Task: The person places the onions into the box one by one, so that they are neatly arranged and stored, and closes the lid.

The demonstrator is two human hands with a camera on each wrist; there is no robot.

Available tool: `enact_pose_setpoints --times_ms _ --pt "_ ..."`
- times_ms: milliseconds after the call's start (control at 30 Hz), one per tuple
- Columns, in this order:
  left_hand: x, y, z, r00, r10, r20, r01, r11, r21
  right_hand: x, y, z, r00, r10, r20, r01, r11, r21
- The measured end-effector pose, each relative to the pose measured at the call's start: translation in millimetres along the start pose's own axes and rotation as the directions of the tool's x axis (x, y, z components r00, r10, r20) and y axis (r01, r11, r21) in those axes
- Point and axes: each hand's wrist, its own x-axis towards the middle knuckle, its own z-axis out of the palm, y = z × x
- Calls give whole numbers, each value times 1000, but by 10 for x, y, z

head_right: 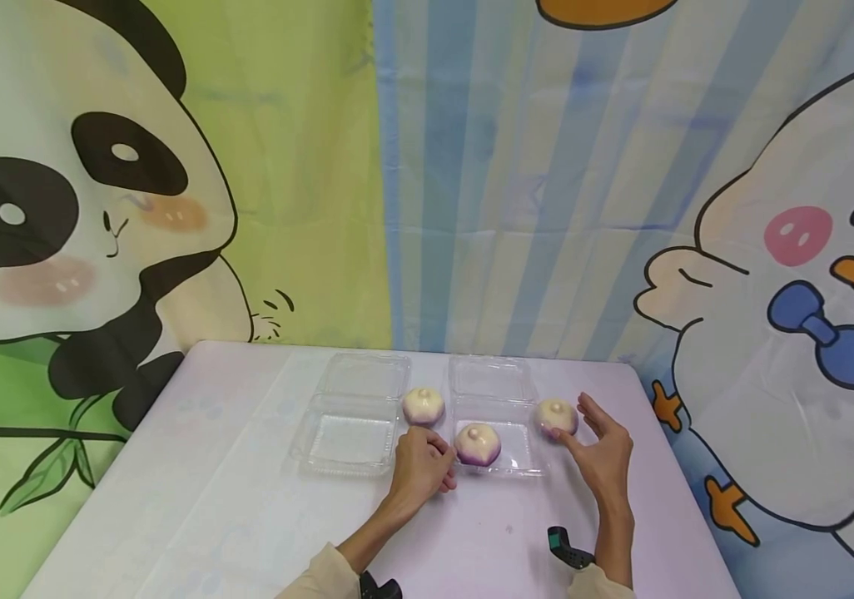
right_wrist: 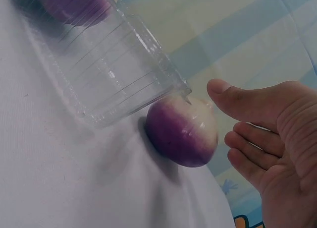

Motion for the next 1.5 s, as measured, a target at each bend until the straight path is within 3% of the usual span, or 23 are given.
enact_pose_setpoints --times_ms 533,1200,1500 --pt "-8 4 -8 1000 12 4 -12 1000 2 16 112 41 1000 -15 23 16 1000 -14" --pt "-10 18 -23 1000 -24 -2 24 1000 -10 81 183 65 997 11 77 -12 1000 14" --pt "-8 7 -13 1000 -13 2 13 1000 -14 86 208 65 995 30 92 -30 1000 0"
